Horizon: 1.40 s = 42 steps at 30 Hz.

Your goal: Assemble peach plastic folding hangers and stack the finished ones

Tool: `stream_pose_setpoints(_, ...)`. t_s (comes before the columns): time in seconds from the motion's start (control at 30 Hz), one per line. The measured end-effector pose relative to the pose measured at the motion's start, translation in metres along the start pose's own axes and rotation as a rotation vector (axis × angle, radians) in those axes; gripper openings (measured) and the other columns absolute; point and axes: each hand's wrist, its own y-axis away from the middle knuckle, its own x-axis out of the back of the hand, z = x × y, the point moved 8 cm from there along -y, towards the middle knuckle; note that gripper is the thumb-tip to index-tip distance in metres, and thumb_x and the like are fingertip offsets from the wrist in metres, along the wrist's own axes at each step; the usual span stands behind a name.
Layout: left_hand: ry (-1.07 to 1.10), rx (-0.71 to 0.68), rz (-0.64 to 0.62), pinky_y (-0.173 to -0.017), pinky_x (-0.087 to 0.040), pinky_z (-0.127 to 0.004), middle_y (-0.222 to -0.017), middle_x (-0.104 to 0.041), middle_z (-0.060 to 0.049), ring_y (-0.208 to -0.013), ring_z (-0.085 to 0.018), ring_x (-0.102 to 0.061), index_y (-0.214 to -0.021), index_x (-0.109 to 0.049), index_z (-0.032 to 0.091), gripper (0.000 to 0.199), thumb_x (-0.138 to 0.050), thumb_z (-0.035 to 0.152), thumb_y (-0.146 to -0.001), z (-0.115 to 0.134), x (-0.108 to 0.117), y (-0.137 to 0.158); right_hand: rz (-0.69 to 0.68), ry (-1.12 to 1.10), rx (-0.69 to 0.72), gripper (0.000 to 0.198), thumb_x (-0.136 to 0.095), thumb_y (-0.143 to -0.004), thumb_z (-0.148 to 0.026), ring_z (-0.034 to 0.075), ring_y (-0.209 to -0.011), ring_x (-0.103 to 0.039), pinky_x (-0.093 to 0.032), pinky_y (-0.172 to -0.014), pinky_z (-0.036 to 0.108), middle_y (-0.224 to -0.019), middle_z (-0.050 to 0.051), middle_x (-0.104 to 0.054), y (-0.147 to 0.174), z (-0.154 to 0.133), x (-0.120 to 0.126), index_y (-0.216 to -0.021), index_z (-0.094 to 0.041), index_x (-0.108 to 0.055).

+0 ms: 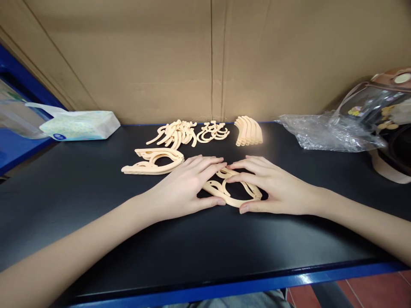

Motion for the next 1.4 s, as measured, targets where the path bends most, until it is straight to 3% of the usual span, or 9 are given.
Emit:
stream_pose_setpoints(0.17,0.015,-0.021,-0.049,-0.115,-0.024,-0.049,-0.147,-0.043,-0.013,-0.138,-0.027,-0.036,-0.145,-0.033,0.015,0.075,-0.052,0.059,-0.087,0.000,-0.008,0.001,-0.009,-0.022,0.025,0.053,-0.058,-0.083,-0.058,0.027,-0.124,-0.045,-0.033,-0.105,0.047,-0.135,0.010,-0.051,0.000,-0.004,-0.002,-0.125,-0.025,-0.057)
stream_pose_setpoints(0.47,0.122,-0.042,-0.038,-0.097,-0.045,-0.035,-0.134,-0.054,-0.012,-0.120,-0.023,-0.051,-0.144,-0.034,0.016,0.073,-0.063,0.049,-0.085,0.003,-0.006,0.000,-0.006,-0.082,0.023,0.048,-0.056,-0.087,-0.053,0.026,-0.123,-0.047,-0.037,-0.102,0.044,-0.135,0.010,-0.053,-0.001,-0.005,-0.001,-0.126,-0.025,-0.055)
stream_pose_setpoints(0.57,0.107,-0.036,-0.019,-0.092,-0.048,-0.035,-0.128,-0.055,-0.012,-0.114,-0.024,-0.053,-0.144,-0.034,0.016,0.076,-0.065,0.049,-0.083,0.003,-0.002,0.000,0.089,-0.103,-0.093,0.042,-0.052,-0.091,-0.048,0.023,-0.111,-0.054,-0.042,-0.094,0.039,-0.123,0.009,-0.059,0.000,0.005,0.007,-0.123,-0.022,-0.053)
stream_pose_setpoints(0.67,0.035,-0.039,0.068,-0.091,-0.048,-0.038,-0.125,-0.055,-0.013,-0.112,-0.025,-0.053,-0.141,-0.037,0.015,0.077,-0.067,0.051,-0.081,0.003,0.007,0.000,0.187,-0.164,-0.300,0.035,-0.055,-0.089,-0.048,0.019,-0.087,-0.058,-0.045,-0.078,0.033,-0.096,0.004,-0.064,0.006,0.026,0.015,-0.111,-0.021,-0.057)
stream_pose_setpoints(0.8,-0.062,-0.087,0.186,-0.096,-0.046,-0.039,-0.127,-0.054,-0.014,-0.115,-0.026,-0.052,-0.137,-0.042,0.014,0.070,-0.064,0.053,-0.082,0.009,0.020,0.002,0.103,-0.491,-0.475,0.033,-0.056,-0.086,-0.051,0.012,-0.060,-0.044,-0.035,-0.054,0.025,-0.066,-0.003,-0.052,0.009,0.039,0.005,-0.083,-0.020,-0.062)
stream_pose_setpoints(1.0,-0.123,-0.132,0.191,-0.096,-0.046,-0.038,-0.127,-0.055,-0.014,-0.113,-0.025,-0.053,-0.135,-0.044,0.012,0.070,-0.065,0.053,-0.081,0.015,0.021,0.004,0.061,-0.815,-0.563,0.035,-0.063,-0.078,-0.051,0.010,-0.058,-0.039,-0.029,-0.053,0.024,-0.063,-0.004,-0.046,0.008,0.037,-0.003,-0.071,-0.017,-0.061)
stream_pose_setpoints(1.4,-0.160,-0.141,0.194,-0.094,-0.046,-0.037,-0.126,-0.056,-0.014,-0.111,-0.026,-0.053,-0.133,-0.046,0.009,0.069,-0.065,0.051,-0.082,0.017,0.019,0.003,0.070,-0.830,-0.551,0.033,-0.065,-0.079,-0.049,0.009,-0.060,-0.040,-0.030,-0.055,0.024,-0.064,-0.005,-0.047,0.008,0.038,-0.005,-0.075,-0.017,-0.062)
